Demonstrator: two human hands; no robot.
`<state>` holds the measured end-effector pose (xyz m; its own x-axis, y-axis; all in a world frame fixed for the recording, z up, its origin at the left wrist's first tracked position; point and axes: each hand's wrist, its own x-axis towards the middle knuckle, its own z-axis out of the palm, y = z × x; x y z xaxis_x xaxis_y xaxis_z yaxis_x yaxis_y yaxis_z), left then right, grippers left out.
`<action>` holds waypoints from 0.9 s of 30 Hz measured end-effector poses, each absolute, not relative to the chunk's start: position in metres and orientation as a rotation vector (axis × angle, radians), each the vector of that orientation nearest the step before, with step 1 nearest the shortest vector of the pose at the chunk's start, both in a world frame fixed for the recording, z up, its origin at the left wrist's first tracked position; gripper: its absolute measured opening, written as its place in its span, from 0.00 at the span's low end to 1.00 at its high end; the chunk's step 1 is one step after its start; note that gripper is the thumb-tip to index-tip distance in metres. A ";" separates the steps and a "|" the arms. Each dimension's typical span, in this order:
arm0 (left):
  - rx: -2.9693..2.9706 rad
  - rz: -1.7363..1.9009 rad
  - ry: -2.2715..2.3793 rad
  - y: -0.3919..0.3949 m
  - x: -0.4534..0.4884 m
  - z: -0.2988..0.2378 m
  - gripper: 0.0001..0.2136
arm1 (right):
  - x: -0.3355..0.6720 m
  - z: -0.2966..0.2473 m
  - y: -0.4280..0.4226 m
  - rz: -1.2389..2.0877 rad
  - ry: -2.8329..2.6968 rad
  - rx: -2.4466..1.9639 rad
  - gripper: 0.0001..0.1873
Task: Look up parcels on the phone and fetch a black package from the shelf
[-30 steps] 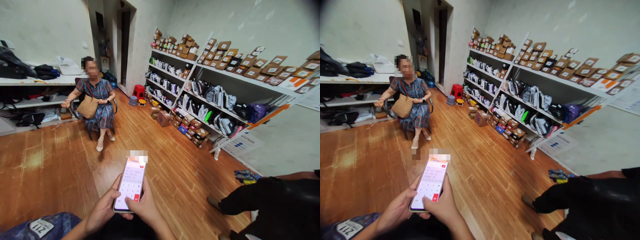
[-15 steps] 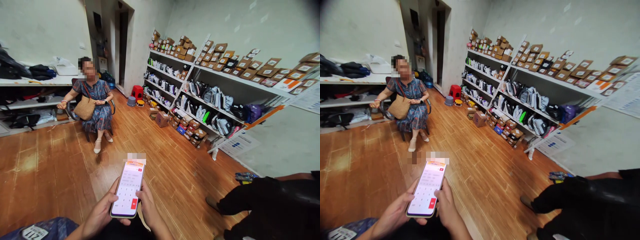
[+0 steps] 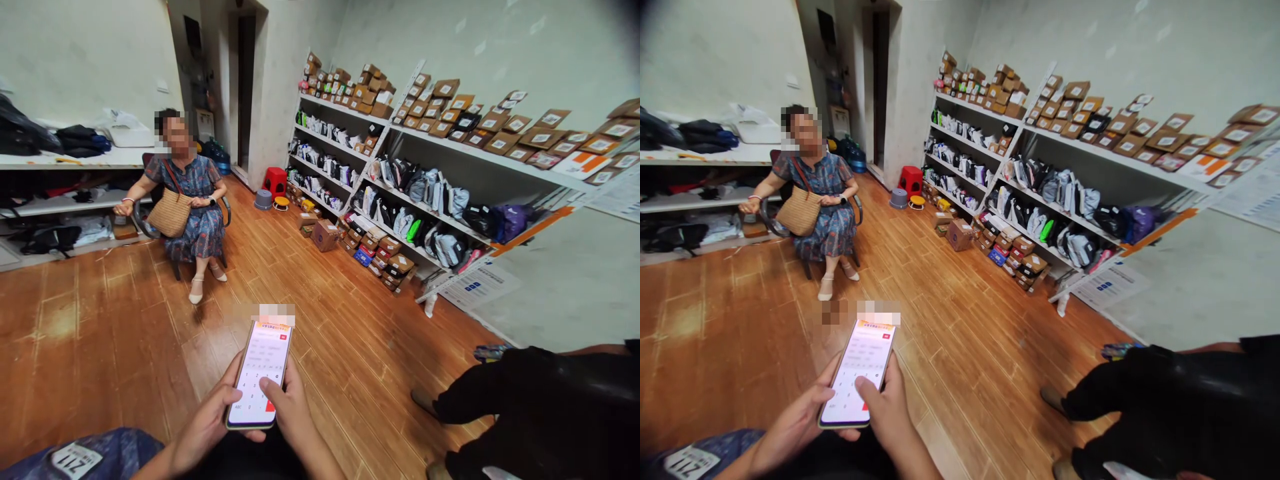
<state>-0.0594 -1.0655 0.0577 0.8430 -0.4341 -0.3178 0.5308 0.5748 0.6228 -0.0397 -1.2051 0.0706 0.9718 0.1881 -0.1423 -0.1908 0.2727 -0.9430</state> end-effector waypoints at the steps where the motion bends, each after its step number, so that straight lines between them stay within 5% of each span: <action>1: 0.796 -0.567 0.130 -1.066 -0.060 0.057 0.39 | -0.040 0.070 -1.203 0.239 0.027 -1.282 0.22; 9: 0.780 -0.568 0.132 -1.067 -0.057 0.062 0.39 | -0.043 0.071 -1.210 0.316 -0.098 -1.215 0.31; 15: 0.756 -0.562 0.116 -1.066 -0.058 0.065 0.36 | -0.042 0.083 -1.214 0.323 -0.068 -1.197 0.20; 27: 0.841 -0.561 0.110 -1.070 -0.061 0.069 0.36 | -0.045 0.073 -1.207 0.260 0.006 -1.236 0.22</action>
<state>-0.0609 -1.0697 0.0689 0.8500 -0.4268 -0.3087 0.5119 0.5313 0.6751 -0.0450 -1.2072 0.0726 0.9705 0.1927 -0.1445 -0.1989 0.3026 -0.9321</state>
